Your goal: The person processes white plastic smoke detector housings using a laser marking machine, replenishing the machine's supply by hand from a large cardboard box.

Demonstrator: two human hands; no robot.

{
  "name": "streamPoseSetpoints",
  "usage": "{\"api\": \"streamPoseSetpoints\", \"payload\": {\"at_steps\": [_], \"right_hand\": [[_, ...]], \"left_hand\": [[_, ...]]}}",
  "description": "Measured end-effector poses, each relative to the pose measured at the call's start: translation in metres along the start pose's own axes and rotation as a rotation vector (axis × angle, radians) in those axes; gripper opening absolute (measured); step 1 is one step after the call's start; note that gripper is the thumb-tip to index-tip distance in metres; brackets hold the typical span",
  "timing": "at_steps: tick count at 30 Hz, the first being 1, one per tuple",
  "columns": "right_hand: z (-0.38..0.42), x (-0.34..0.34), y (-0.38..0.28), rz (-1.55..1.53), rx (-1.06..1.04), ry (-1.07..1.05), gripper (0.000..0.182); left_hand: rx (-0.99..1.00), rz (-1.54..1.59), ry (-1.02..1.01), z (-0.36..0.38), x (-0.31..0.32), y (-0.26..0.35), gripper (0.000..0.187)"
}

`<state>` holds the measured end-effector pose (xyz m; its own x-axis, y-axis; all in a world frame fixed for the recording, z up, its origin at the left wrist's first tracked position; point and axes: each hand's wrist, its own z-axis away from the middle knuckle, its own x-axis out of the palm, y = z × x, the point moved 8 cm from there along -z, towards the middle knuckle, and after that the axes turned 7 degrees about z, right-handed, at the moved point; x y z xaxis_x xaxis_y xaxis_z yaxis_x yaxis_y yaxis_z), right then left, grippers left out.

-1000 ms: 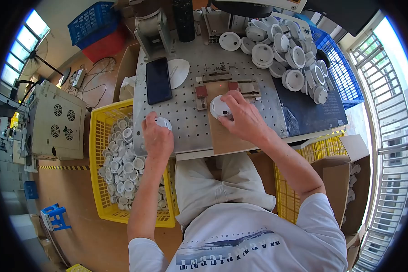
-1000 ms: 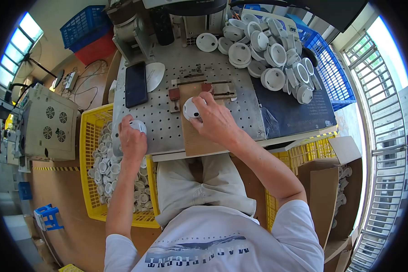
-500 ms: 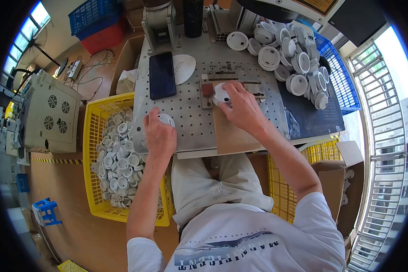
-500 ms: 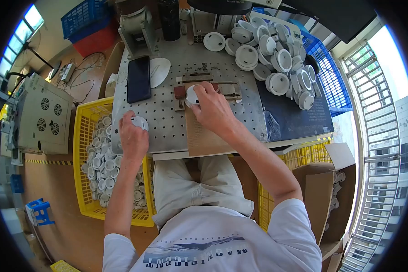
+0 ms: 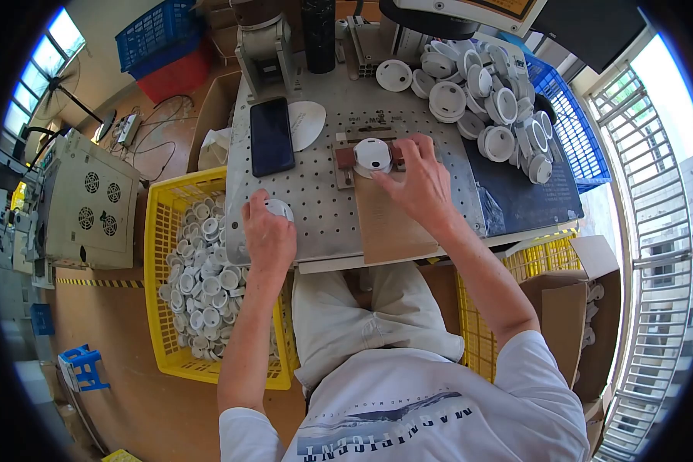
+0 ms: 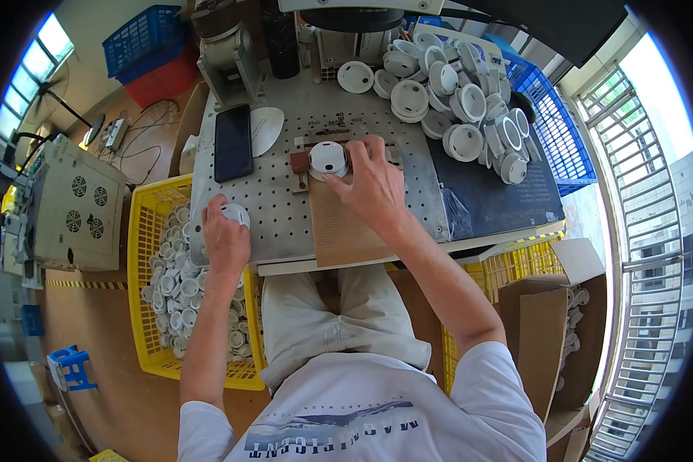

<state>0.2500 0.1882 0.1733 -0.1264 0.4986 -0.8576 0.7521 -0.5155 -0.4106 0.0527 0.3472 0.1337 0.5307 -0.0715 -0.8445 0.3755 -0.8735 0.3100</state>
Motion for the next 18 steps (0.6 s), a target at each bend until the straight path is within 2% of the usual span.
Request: {"api": "streamPoseSetpoints", "payload": {"at_steps": [3,9,11,14,17,18], "right_hand": [[0.004,0.000,0.019,0.063,0.121,0.019,0.053],[0.003,0.015,0.021,0.035,0.146,0.029,0.054],[0.005,0.011,0.021,-0.018,0.122,0.108,0.055],[0.007,0.009,0.022,-0.041,0.112,0.139,0.055],[0.007,0.009,0.025,-0.043,0.130,0.124,0.055],[0.007,0.009,0.025,-0.048,0.132,0.127,0.055]], "left_hand": [[0.007,-0.001,-0.016,0.000,0.001,0.002,0.006],[-0.016,0.009,-0.006,0.000,0.001,0.003,0.009],[0.014,0.011,-0.009,-0.001,0.002,0.005,0.010],[0.056,0.010,0.005,0.004,-0.002,0.001,0.019],[0.003,0.089,-0.023,0.015,-0.017,-0.013,0.018],[-0.083,0.103,0.036,0.020,-0.033,-0.029,0.018]]}}
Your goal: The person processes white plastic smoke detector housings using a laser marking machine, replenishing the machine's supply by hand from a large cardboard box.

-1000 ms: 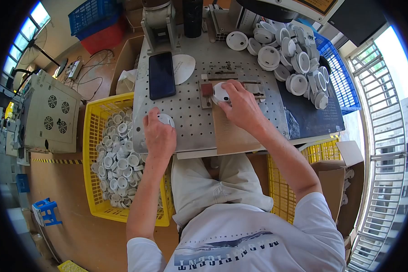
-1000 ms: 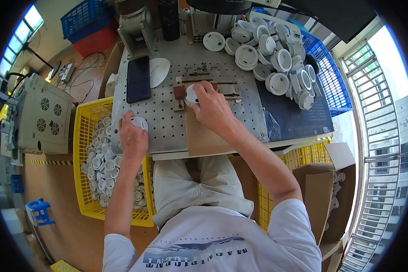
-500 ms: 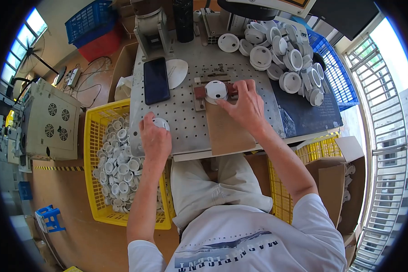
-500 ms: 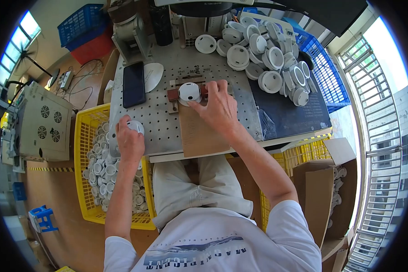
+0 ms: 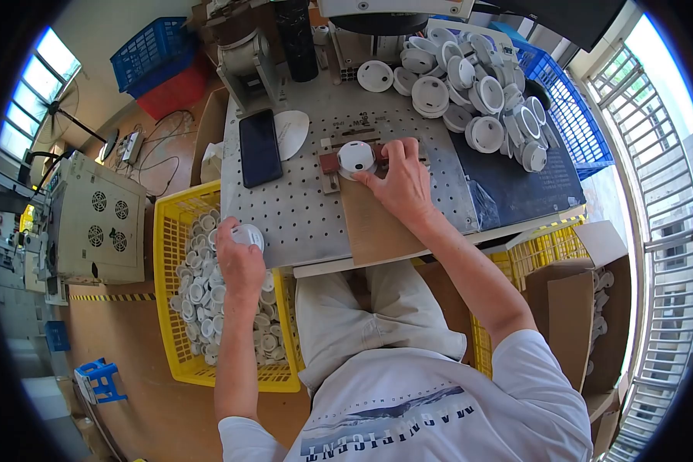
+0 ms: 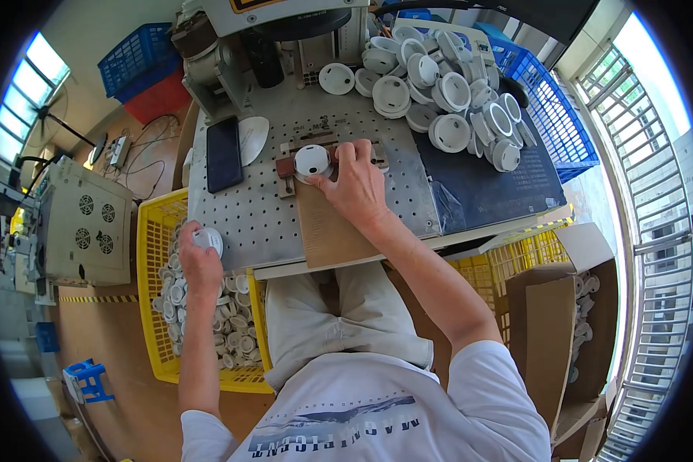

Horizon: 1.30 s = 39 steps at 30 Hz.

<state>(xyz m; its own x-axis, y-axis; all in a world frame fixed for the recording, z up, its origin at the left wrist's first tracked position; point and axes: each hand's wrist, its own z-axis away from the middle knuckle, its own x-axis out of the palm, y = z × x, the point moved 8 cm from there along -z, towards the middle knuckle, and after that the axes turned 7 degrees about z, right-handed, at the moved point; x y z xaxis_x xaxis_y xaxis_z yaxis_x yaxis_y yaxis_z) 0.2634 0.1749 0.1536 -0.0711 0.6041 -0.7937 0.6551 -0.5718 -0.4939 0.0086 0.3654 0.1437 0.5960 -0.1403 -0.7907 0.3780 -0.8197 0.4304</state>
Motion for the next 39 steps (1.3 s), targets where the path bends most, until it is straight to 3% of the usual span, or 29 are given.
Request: {"api": "streamPoseSetpoints", "payload": {"at_steps": [5,8,11,15,19,21,24,27,32,34,35,36,37,38,39], "right_hand": [[-0.001,-0.002,-0.001,-0.013,-0.001,-0.009,0.055],[-0.001,-0.001,0.001,-0.031,0.010,-0.013,0.053],[0.002,-0.002,0.002,-0.063,-0.041,-0.004,0.050],[0.013,-0.020,0.023,-0.105,-0.068,0.013,0.044],[0.020,-0.071,0.087,-0.097,0.206,0.102,0.036],[0.015,-0.098,0.113,0.149,0.111,0.297,0.038],[0.004,-0.109,0.135,0.369,0.100,0.347,0.033],[-0.004,-0.095,0.155,0.420,0.064,0.238,0.026],[-0.001,-0.093,0.147,0.417,-0.043,0.211,0.015],[0.009,-0.109,0.118,0.280,-0.098,0.255,0.013],[0.013,-0.110,0.105,0.287,-0.097,0.249,0.013],[0.017,-0.103,0.095,0.031,-0.058,0.137,0.016],[0.021,-0.093,0.087,-0.226,-0.014,0.027,0.020],[0.022,-0.092,0.076,-0.221,-0.003,0.026,0.020],[0.023,-0.070,0.070,-0.472,0.138,-0.184,0.023]], "left_hand": [[-0.271,-0.259,0.195,0.022,-0.075,-0.122,0.023],[-0.274,-0.287,0.216,0.020,-0.101,-0.136,0.021],[-0.283,-0.207,0.192,0.013,-0.086,-0.129,0.016],[-0.077,-0.144,0.098,-0.012,-0.028,-0.067,0.012],[0.134,0.009,-0.009,-0.047,0.030,0.033,0.010],[0.207,0.071,-0.037,-0.068,0.057,0.080,0.006],[0.326,0.073,-0.093,-0.091,0.099,0.141,0.008],[0.430,-0.075,-0.162,-0.089,0.144,0.177,0.010],[0.476,-0.006,-0.392,-0.050,0.147,0.185,0.012],[0.479,0.068,-0.430,-0.027,0.133,0.181,0.012],[0.524,0.049,-0.313,-0.021,0.115,0.171,0.010],[0.573,0.033,-0.201,-0.017,0.098,0.160,0.009],[0.491,0.048,-0.171,-0.020,0.088,0.140,0.009],[0.406,0.060,-0.140,-0.024,0.078,0.117,0.009],[0.342,0.033,-0.116,-0.028,0.072,0.091,0.010]]}}
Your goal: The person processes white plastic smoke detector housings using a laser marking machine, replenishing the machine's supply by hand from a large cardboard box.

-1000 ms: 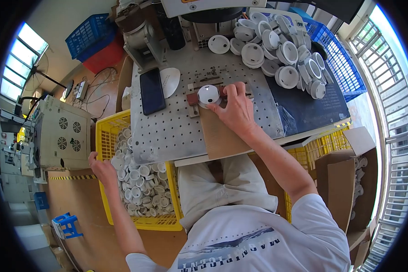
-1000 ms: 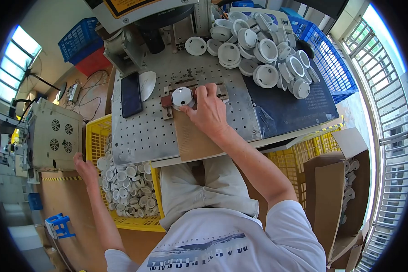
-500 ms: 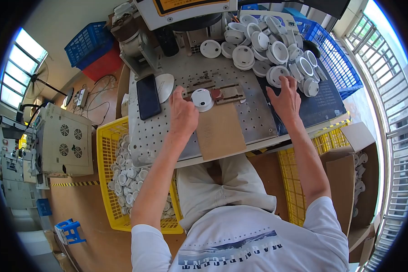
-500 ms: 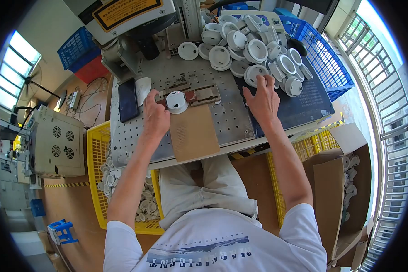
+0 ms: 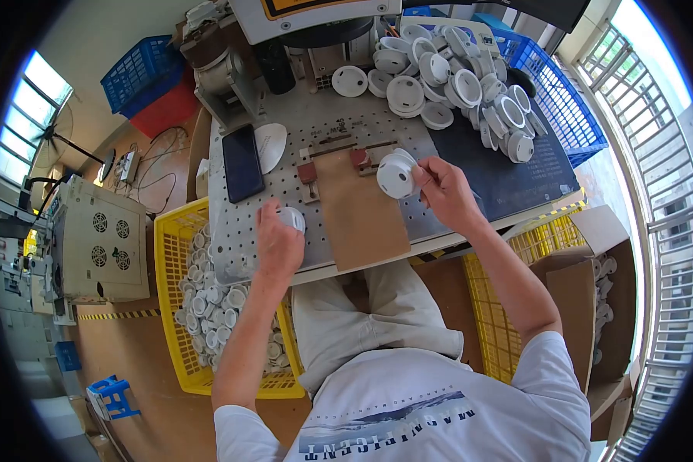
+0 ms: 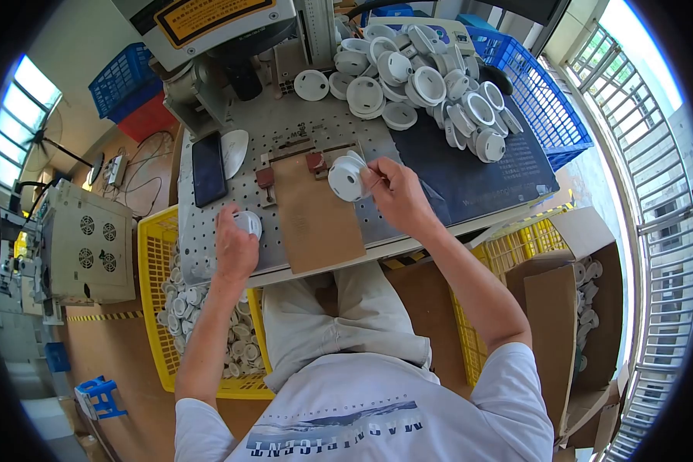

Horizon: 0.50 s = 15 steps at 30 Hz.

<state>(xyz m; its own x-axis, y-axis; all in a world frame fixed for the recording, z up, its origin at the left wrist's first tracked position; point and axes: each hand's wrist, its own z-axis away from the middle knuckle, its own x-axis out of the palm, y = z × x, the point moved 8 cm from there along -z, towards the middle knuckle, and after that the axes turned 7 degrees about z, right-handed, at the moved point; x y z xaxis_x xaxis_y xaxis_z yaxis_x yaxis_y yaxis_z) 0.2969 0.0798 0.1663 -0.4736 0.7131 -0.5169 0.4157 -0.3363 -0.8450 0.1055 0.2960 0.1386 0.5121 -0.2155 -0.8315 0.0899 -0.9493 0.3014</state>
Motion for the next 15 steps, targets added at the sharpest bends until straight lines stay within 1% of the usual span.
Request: {"api": "streamPoseSetpoints", "payload": {"at_steps": [1,2,4,5,7,8,10,11,12,14,15], "right_hand": [[0.002,0.023,0.005,-0.252,0.160,-0.194,0.027],[0.000,0.028,0.004,-0.253,0.157,-0.201,0.027],[-0.001,0.054,0.016,-0.684,0.378,-0.349,0.028],[-0.005,0.054,0.021,-0.674,0.377,-0.354,0.028],[-0.013,0.039,0.040,-0.764,0.416,-0.307,0.024],[-0.017,0.029,0.049,-0.743,0.419,-0.297,0.024],[-0.021,-0.004,0.074,-0.487,0.489,-0.138,0.024],[-0.023,-0.022,0.073,-0.210,0.438,-0.056,0.024],[-0.021,-0.029,0.072,-0.200,0.444,-0.043,0.024],[-0.019,-0.050,0.046,0.025,0.196,0.061,0.029],[-0.017,-0.053,0.047,0.026,0.200,0.066,0.029]], "left_hand": [[-0.069,-0.032,0.024,0.007,-0.006,-0.024,0.010],[-0.076,-0.035,0.026,0.012,-0.012,-0.036,0.010],[-0.100,-0.133,0.047,0.023,-0.021,-0.055,0.009],[-0.107,-0.129,0.053,0.025,-0.024,-0.056,0.009],[-0.168,-0.103,0.076,0.027,-0.028,-0.056,0.014],[-0.168,-0.081,0.083,0.027,-0.028,-0.055,0.014],[-0.174,-0.119,0.057,0.028,-0.026,-0.056,0.007],[-0.178,-0.138,0.053,0.028,-0.025,-0.057,0.006],[-0.171,-0.123,0.053,0.028,-0.022,-0.058,0.006],[-0.187,-0.162,0.064,0.030,-0.021,-0.064,0.008],[-0.181,-0.158,0.062,0.029,-0.018,-0.063,0.008]]}}
